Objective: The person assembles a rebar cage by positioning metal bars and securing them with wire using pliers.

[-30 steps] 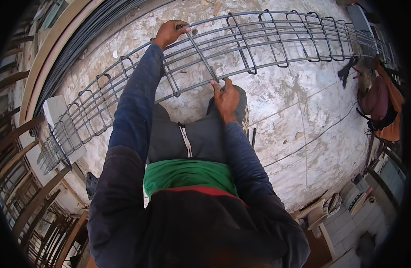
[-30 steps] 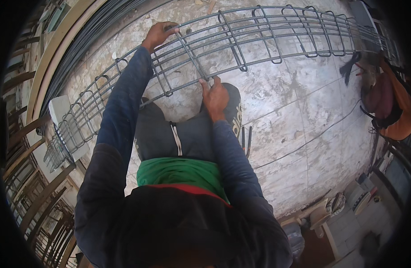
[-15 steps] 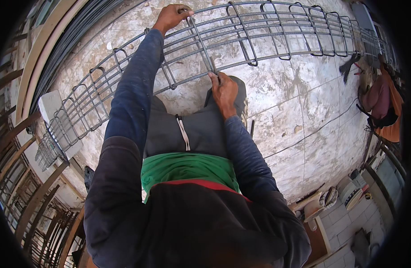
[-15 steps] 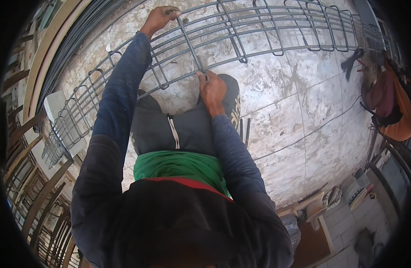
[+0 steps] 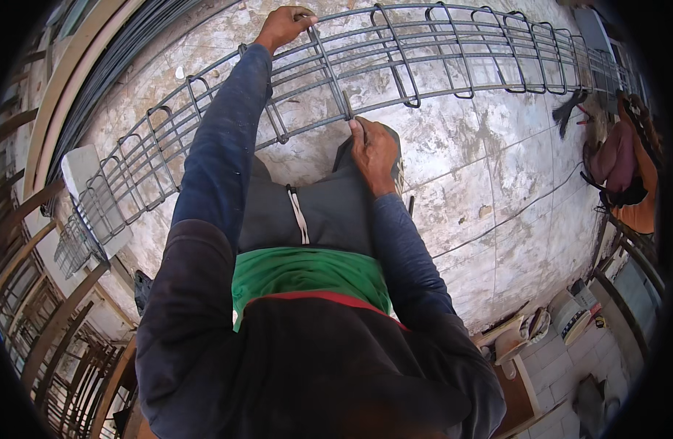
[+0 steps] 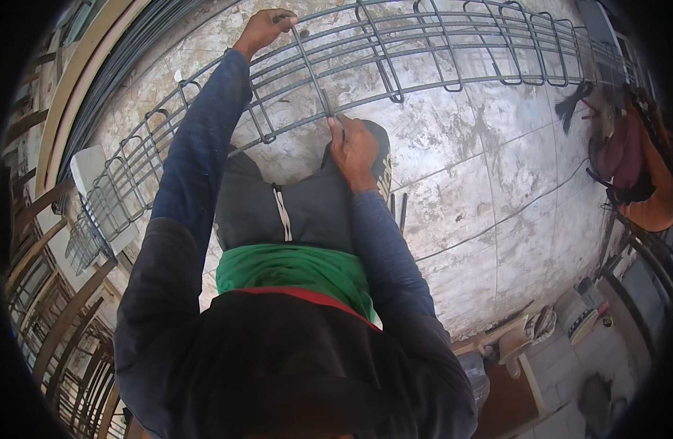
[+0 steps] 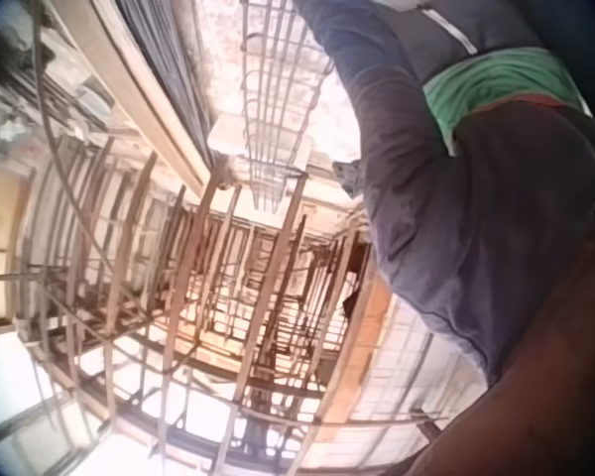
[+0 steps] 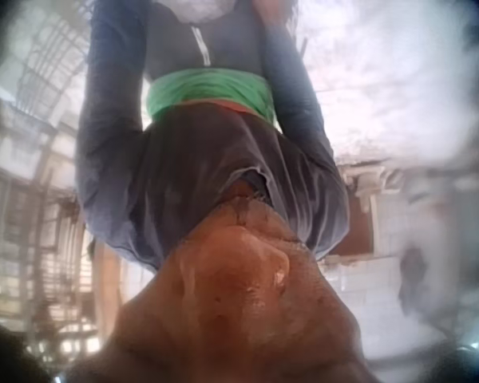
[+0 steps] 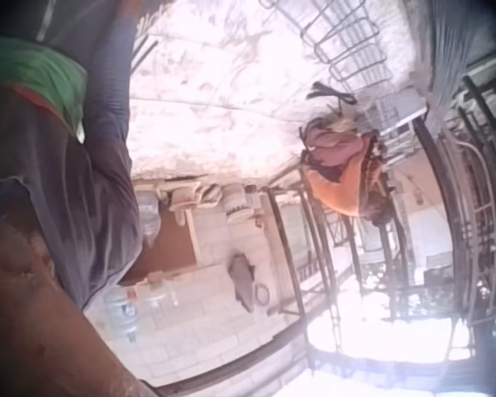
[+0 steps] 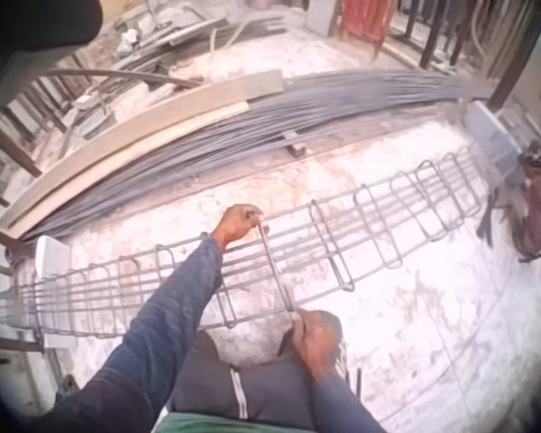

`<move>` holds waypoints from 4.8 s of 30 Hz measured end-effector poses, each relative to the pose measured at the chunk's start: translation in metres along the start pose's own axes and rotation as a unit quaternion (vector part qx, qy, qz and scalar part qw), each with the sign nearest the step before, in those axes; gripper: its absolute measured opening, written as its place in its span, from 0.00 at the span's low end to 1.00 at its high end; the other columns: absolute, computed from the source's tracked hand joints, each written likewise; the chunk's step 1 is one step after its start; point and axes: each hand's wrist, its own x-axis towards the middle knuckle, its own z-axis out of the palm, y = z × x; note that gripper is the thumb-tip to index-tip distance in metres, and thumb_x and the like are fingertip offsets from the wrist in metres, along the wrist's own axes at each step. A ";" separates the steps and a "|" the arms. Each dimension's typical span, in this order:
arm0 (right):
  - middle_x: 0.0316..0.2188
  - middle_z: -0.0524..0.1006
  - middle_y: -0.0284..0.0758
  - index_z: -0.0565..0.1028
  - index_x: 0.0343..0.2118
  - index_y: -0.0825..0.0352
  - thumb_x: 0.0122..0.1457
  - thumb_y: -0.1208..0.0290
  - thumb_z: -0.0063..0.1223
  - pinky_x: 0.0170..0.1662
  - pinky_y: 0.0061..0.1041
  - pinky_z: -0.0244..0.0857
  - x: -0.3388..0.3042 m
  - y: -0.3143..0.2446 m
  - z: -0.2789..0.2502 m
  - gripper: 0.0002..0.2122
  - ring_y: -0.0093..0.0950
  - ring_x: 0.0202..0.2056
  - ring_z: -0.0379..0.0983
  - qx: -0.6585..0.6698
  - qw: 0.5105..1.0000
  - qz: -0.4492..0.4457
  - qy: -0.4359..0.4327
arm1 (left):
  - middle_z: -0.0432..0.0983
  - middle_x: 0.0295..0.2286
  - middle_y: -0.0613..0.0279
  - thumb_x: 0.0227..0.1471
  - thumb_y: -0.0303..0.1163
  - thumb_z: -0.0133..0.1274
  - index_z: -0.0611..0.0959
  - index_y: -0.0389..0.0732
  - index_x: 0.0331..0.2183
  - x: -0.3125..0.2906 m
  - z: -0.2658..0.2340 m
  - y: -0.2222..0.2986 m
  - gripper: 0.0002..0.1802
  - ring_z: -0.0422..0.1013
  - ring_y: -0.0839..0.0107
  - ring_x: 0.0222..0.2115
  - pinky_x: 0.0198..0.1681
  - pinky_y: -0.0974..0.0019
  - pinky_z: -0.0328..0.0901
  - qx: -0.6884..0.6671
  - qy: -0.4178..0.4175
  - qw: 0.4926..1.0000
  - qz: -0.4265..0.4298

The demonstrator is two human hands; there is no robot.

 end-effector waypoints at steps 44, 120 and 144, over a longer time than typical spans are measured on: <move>0.23 0.76 0.28 0.79 0.32 0.69 0.55 0.77 0.53 0.20 0.14 0.52 0.019 0.043 0.031 0.05 0.13 0.19 0.61 0.429 0.847 0.306 -0.078 | 0.79 0.39 0.48 0.35 0.30 0.70 0.77 0.40 0.48 -0.188 0.110 0.104 0.35 0.77 0.57 0.36 0.38 0.61 0.72 -0.106 0.098 0.989 0.008; 0.25 0.76 0.31 0.79 0.34 0.72 0.54 0.80 0.55 0.27 0.18 0.59 0.028 0.057 0.039 0.06 0.20 0.25 0.68 0.586 0.740 0.316 -0.094 | 0.69 0.50 0.62 0.43 0.45 0.63 0.89 0.53 0.32 -0.142 0.082 0.120 0.12 0.55 0.50 0.57 0.54 0.44 0.52 0.148 0.098 0.984 0.008; 0.24 0.76 0.50 0.79 0.31 0.69 0.55 0.62 0.57 0.32 0.44 0.64 -0.004 -0.002 0.033 0.12 0.50 0.28 0.73 0.084 0.987 0.074 0.113 | 0.77 0.24 0.49 0.53 0.34 0.54 0.78 0.39 0.31 -0.133 0.078 0.130 0.08 0.74 0.48 0.30 0.35 0.52 0.65 0.029 0.080 0.996 0.022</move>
